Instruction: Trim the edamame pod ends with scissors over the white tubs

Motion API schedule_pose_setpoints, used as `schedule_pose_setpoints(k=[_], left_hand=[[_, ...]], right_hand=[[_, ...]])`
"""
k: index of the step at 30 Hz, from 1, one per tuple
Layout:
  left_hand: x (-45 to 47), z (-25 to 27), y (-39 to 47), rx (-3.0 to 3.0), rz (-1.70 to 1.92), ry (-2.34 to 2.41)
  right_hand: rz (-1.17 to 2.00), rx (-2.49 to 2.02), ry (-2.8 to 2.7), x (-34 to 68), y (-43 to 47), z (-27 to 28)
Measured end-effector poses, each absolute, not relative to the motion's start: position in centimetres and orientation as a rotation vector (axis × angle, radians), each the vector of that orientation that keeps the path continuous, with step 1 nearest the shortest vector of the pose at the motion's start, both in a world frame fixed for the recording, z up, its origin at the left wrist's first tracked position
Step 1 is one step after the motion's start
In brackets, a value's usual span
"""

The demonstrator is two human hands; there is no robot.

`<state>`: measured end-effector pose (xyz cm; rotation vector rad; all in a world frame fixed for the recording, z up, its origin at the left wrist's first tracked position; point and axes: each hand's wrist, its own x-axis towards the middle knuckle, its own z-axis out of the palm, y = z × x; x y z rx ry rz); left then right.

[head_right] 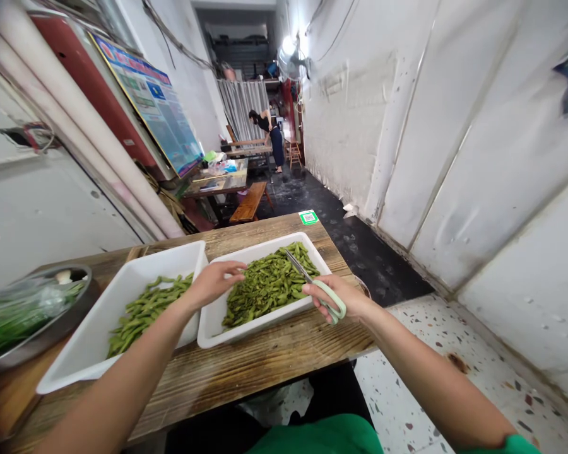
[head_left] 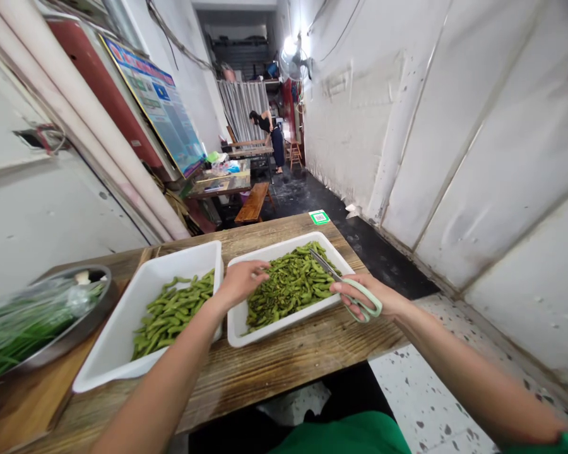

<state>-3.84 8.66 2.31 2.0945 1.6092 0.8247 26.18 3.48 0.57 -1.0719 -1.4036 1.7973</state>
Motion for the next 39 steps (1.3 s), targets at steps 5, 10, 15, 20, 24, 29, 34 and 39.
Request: schedule_pose_setpoints(k=[5, 10, 15, 20, 24, 29, 34, 39], left_hand=[[-0.4, -0.3, 13.3, 2.159, 0.670, 1.731], [1.2, -1.4, 15.7, 2.087, 0.662, 1.805], [1.2, -0.6, 15.1, 2.008, 0.688, 1.785], [1.8, 1.0, 11.7, 1.634, 0.941, 1.413], [3.0, 1.1, 8.5, 1.247, 1.125, 1.226], [3.7, 0.7, 7.1, 1.087, 1.264, 1.175], [3.7, 0.4, 6.8, 1.149, 1.245, 1.125], [3.8, -0.2, 6.5, 1.174, 1.190, 1.163]], right_hand=[[1.834, -1.036, -1.392, 25.8, 4.1, -0.1], [1.830, -1.018, -1.395, 25.9, 4.2, -0.2], [1.756, -1.082, -1.547, 25.9, 3.5, 0.6], [1.250, -1.250, -1.973, 25.7, 2.9, 2.7], [0.779, -1.388, -2.298, 25.3, 3.0, 4.3], [0.683, -1.464, -2.431, 24.3, 2.7, 5.3], [0.737, -1.421, -2.409, 23.6, 2.6, 5.1], [0.762, -1.407, -2.418, 23.6, 3.3, 4.6]])
